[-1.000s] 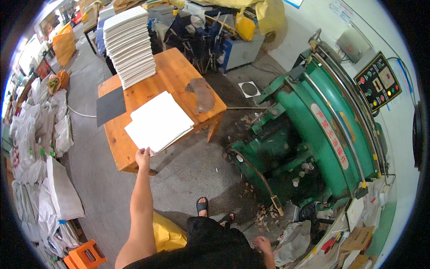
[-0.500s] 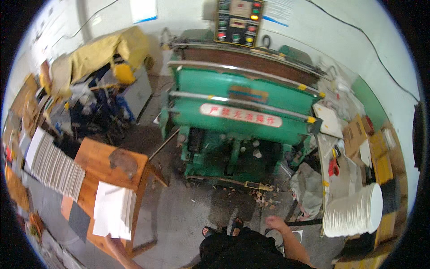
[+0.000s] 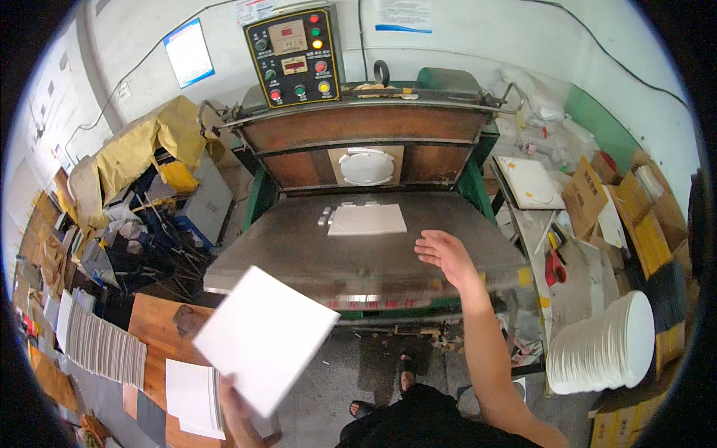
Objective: The person takes square paper sheets from a stack, places them one at a time into a mechanical press to be cut into circles, and then removes the circular cutouts and stacks them on a nearby pile.
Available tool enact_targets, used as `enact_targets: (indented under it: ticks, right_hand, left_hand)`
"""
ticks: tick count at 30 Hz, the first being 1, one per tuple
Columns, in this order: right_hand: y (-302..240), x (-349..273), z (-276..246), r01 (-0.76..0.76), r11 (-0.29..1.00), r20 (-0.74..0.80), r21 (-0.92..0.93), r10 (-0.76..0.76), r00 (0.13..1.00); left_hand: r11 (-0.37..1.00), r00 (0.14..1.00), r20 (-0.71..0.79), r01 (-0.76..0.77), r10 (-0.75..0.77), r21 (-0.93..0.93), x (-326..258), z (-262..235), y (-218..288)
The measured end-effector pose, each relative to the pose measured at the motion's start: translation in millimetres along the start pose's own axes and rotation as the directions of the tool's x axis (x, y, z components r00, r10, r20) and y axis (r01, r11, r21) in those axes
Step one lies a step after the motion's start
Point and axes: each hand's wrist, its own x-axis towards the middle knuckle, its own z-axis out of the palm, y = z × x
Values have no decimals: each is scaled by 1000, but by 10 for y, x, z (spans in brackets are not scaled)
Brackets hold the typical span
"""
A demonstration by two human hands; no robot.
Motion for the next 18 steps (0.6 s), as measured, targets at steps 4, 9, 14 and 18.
enact_targets:
  ticks: [4, 9, 14, 18]
  right_hand:
    - [811, 1101, -638, -337, 933, -251, -127, 299, 921]
    - [1499, 1739, -439, -592, 798, -293, 114, 596, 748]
    - [1683, 2096, -402, -652, 698, 51, 298, 670, 741]
    - [1649, 2246, -851, -540, 785, 114, 303, 532, 839]
  left_hand:
    - [949, 961, 20, 268, -275, 167, -306, 566, -653]
    - [892, 872, 201, 451, -446, 22, -656, 768, -1195]
    - [843, 833, 130, 537, -537, 36, -701, 1462, -1327]
    - [807, 792, 230, 589, -565, -42, -81, 2056, -1858]
